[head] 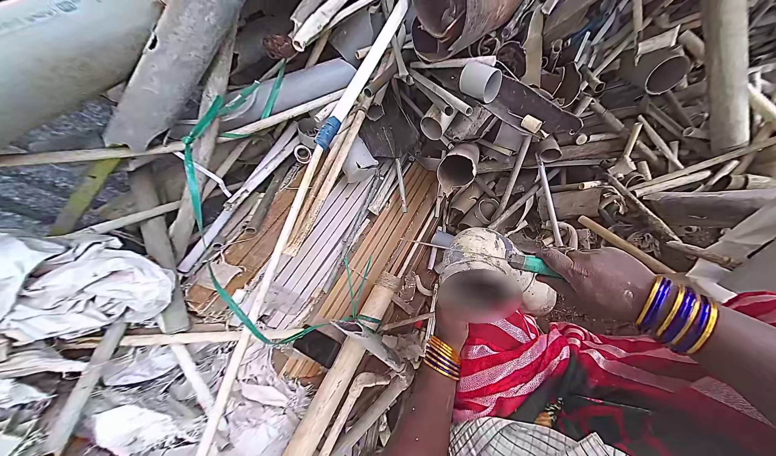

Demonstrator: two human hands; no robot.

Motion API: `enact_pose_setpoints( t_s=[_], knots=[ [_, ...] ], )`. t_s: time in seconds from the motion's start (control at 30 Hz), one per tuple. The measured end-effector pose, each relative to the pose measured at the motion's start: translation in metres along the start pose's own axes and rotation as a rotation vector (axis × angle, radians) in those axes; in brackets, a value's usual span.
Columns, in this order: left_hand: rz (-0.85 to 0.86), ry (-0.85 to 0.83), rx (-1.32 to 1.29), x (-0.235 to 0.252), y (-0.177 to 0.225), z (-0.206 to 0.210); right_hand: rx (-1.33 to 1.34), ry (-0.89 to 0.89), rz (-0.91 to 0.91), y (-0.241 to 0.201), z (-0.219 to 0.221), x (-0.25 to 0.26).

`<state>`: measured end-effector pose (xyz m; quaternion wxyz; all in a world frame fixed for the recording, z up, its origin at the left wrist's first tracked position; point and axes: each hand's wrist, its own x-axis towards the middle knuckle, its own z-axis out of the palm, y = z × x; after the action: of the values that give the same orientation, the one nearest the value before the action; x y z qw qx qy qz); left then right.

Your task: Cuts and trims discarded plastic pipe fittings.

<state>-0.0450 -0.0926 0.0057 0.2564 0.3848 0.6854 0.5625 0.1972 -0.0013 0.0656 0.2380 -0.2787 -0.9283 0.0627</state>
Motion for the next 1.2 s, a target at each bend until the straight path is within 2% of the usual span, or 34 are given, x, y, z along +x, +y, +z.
enact_pose_setpoints(
  t_s=[0.03, 0.07, 0.1, 0.13, 0.2, 0.23, 0.27, 0.33, 0.37, 0.4, 0.47, 0.5, 0.53, 0.6, 0.63, 0.67, 0.73, 0.77, 0.87, 0.9, 0.93, 0.97, 1.0, 1.03, 1.07, 1.17, 1.2],
  knots=[
    [0.008, 0.0, -0.006, 0.0, 0.001, 0.0, -0.014, 0.248, -0.12, -0.001, 0.007, -0.001],
    [0.013, -0.004, -0.008, -0.001, 0.001, 0.0, -0.002, 0.356, -0.179, -0.003, 0.009, -0.001],
    [0.013, -0.004, -0.004, -0.001, 0.002, 0.0, 0.01, 0.338, -0.184, -0.004, 0.009, -0.002],
    [0.003, -0.004, 0.008, -0.002, 0.002, 0.0, 0.023, 0.168, -0.129, -0.004, 0.007, -0.005],
    [-0.028, -0.006, 0.026, -0.004, 0.005, 0.0, 0.068, -0.408, 0.147, -0.004, -0.012, 0.006],
    [-0.037, -0.011, 0.029, -0.003, 0.006, 0.0, 0.061, -0.436, 0.177, -0.003, -0.012, 0.009],
    [-0.034, -0.014, 0.027, -0.003, 0.006, -0.001, 0.045, -0.298, 0.116, -0.003, -0.01, 0.005],
    [0.019, -0.013, 0.024, -0.002, 0.004, -0.001, 0.01, 0.185, -0.115, -0.003, 0.005, -0.002],
    [0.035, -0.015, 0.029, -0.002, 0.003, 0.0, -0.005, 0.28, -0.166, -0.002, 0.009, -0.002],
    [0.039, -0.021, 0.042, -0.002, 0.001, -0.001, -0.007, 0.189, -0.143, 0.0, 0.008, -0.004],
    [0.04, -0.032, 0.067, -0.002, -0.001, -0.003, 0.02, -0.37, 0.134, -0.001, -0.012, 0.004],
    [0.036, -0.04, 0.068, -0.002, 0.0, -0.002, 0.011, -0.432, 0.19, 0.002, -0.014, 0.008],
    [0.031, -0.042, 0.064, -0.002, 0.002, -0.003, -0.01, -0.297, 0.13, 0.003, -0.011, 0.004],
    [0.05, -0.029, 0.059, -0.003, 0.004, -0.002, -0.042, 0.185, -0.122, 0.003, 0.006, -0.003],
    [0.057, -0.028, 0.066, -0.002, 0.002, -0.002, -0.028, 0.256, -0.168, 0.001, 0.009, -0.003],
    [0.054, -0.027, 0.079, -0.003, 0.001, -0.003, -0.018, 0.177, -0.154, 0.0, 0.008, -0.005],
    [0.023, -0.038, 0.099, -0.003, 0.001, -0.005, 0.019, -0.281, 0.085, -0.001, -0.007, -0.001],
    [0.014, -0.042, 0.098, -0.002, 0.002, -0.005, 0.021, -0.31, 0.143, 0.001, -0.01, 0.002],
    [0.026, -0.043, 0.07, -0.001, 0.002, -0.005, -0.025, 0.277, -0.107, 0.003, 0.005, -0.003],
    [0.028, -0.041, 0.074, -0.001, 0.001, -0.006, -0.01, 0.313, -0.143, 0.0, 0.007, -0.004],
    [0.019, -0.041, 0.085, -0.001, 0.002, -0.006, 0.013, 0.209, -0.122, -0.002, 0.006, -0.007],
    [-0.001, -0.042, 0.094, -0.002, 0.003, -0.007, 0.041, -0.034, -0.02, -0.004, 0.0, -0.008],
    [-0.016, -0.04, 0.098, -0.002, 0.004, -0.007, 0.083, -0.355, 0.166, -0.007, -0.009, 0.0],
    [-0.021, -0.039, 0.089, -0.001, 0.004, -0.006, 0.135, -0.498, 0.308, -0.004, -0.011, 0.009],
    [-0.025, -0.036, 0.075, 0.0, 0.004, -0.006, 0.2, -0.489, 0.384, 0.001, -0.009, 0.012],
    [-0.028, -0.026, 0.031, 0.0, 0.005, -0.006, 0.462, -0.084, 0.413, 0.007, 0.01, 0.005],
    [-0.029, -0.024, 0.022, -0.001, 0.005, -0.006, 0.569, -0.006, 0.448, 0.005, 0.017, 0.004]
  ],
)
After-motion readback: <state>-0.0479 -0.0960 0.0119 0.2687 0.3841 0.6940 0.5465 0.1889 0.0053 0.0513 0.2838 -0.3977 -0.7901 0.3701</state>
